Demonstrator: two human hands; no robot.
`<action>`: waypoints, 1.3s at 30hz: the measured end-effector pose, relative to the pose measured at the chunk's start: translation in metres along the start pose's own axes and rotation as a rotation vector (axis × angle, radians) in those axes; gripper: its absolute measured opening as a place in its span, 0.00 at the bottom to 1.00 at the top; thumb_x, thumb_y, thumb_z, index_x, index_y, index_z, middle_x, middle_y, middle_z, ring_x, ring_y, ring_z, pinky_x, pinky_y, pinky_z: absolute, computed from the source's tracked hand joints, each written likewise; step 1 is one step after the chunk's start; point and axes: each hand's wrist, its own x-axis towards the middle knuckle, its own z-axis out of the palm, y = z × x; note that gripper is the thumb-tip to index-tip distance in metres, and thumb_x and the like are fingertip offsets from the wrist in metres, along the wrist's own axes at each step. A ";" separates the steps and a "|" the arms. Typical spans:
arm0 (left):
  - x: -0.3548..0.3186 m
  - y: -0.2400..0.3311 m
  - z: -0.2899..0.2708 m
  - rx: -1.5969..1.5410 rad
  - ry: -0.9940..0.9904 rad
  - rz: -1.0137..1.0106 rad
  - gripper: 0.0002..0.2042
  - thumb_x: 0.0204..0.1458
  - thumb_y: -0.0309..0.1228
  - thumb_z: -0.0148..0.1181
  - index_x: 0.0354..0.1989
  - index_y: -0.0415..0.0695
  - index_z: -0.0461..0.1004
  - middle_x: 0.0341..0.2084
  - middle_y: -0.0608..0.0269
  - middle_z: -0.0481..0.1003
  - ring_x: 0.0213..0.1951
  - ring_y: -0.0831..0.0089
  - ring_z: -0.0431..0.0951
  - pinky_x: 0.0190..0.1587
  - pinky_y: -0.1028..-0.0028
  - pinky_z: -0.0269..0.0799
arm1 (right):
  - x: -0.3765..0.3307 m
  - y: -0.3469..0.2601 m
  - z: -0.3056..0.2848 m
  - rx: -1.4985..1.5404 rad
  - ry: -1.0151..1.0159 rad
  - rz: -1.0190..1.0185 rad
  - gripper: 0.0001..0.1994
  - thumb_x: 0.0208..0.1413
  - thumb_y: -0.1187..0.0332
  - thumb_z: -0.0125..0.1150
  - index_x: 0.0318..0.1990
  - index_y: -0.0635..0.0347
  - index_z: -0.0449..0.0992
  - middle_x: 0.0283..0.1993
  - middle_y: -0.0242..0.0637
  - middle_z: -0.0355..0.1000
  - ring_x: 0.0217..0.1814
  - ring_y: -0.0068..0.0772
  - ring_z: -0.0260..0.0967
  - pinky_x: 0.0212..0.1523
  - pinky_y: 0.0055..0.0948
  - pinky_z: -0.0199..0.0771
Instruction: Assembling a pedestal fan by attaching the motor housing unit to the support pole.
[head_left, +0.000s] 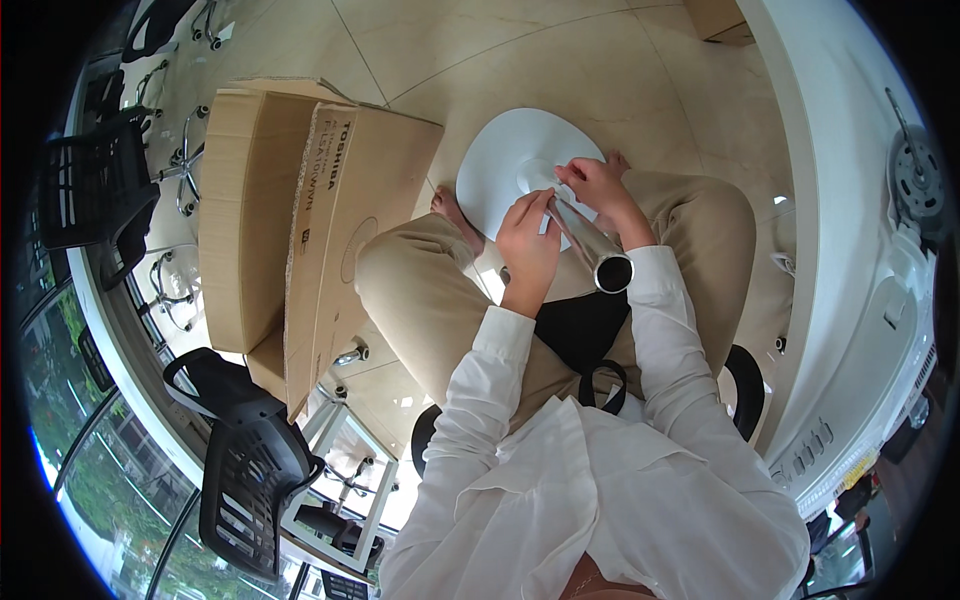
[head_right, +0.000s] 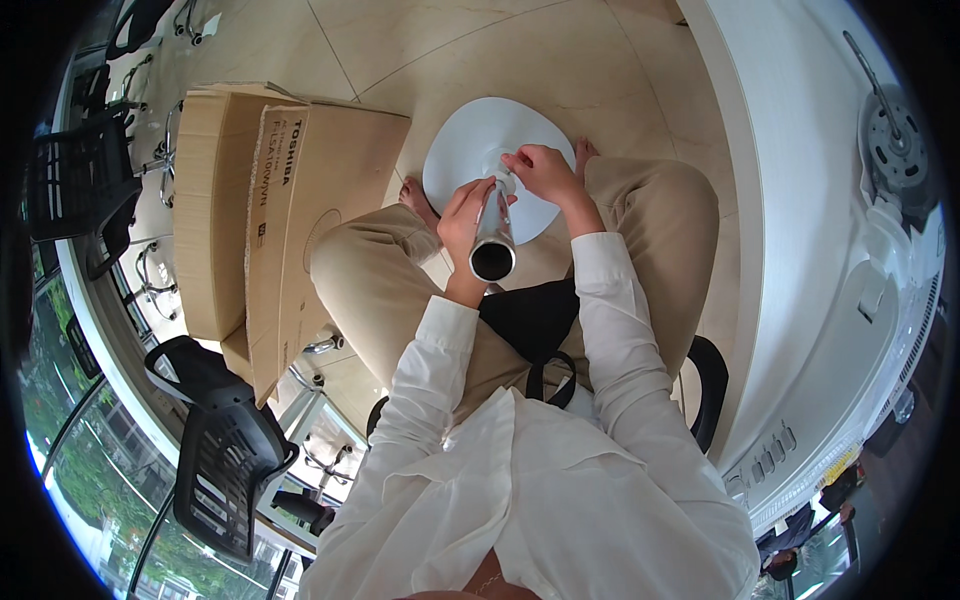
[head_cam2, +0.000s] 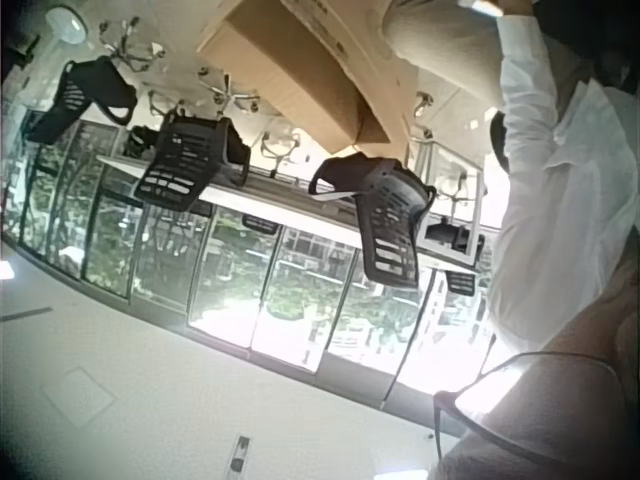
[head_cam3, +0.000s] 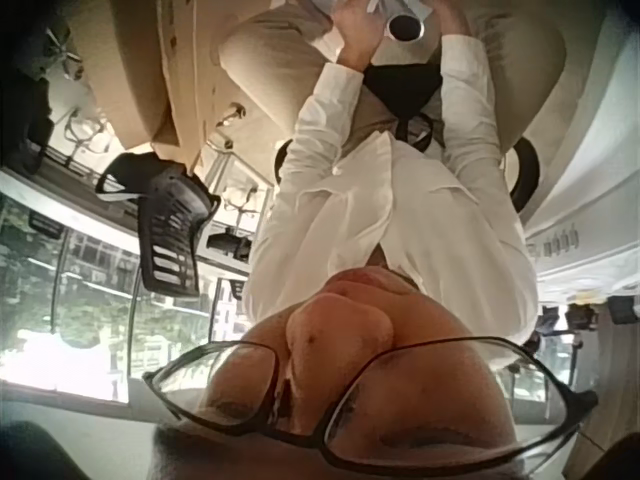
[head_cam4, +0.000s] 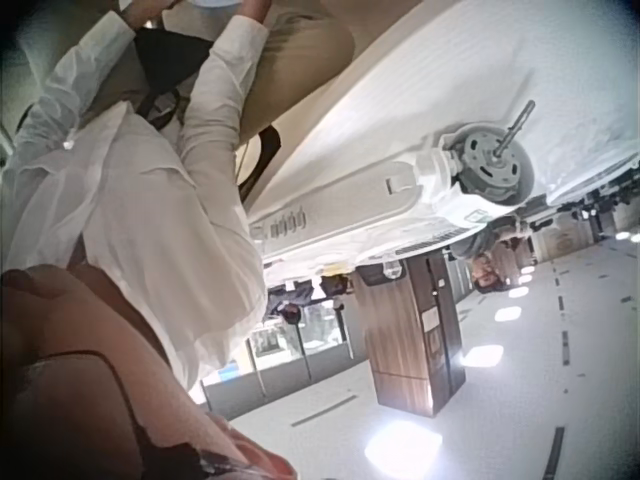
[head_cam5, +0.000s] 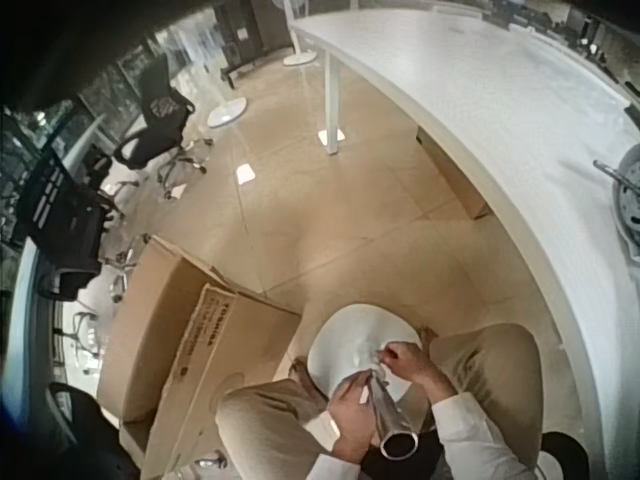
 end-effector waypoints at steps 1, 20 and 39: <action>0.000 0.000 0.001 -0.007 0.000 -0.006 0.18 0.34 0.18 0.68 0.38 0.38 0.76 0.33 0.56 0.77 0.32 0.67 0.78 0.37 0.74 0.75 | -0.001 -0.003 0.001 -0.002 0.002 0.001 0.18 0.55 0.57 0.58 0.28 0.67 0.75 0.20 0.42 0.70 0.21 0.34 0.66 0.26 0.32 0.66; 0.000 -0.002 -0.002 -0.036 -0.021 -0.013 0.17 0.37 0.17 0.64 0.40 0.37 0.76 0.34 0.54 0.76 0.34 0.65 0.79 0.39 0.73 0.75 | -0.014 -0.005 -0.011 0.470 -0.191 0.016 0.10 0.59 0.64 0.55 0.42 0.60 0.75 0.32 0.30 0.72 0.28 0.19 0.67 0.28 0.22 0.66; 0.002 0.002 0.002 -0.017 -0.020 -0.006 0.15 0.37 0.18 0.65 0.38 0.39 0.77 0.34 0.57 0.77 0.34 0.63 0.78 0.38 0.72 0.75 | 0.010 -0.016 0.008 -0.334 0.063 0.188 0.21 0.51 0.53 0.50 0.22 0.64 0.77 0.23 0.54 0.72 0.26 0.55 0.71 0.34 0.44 0.72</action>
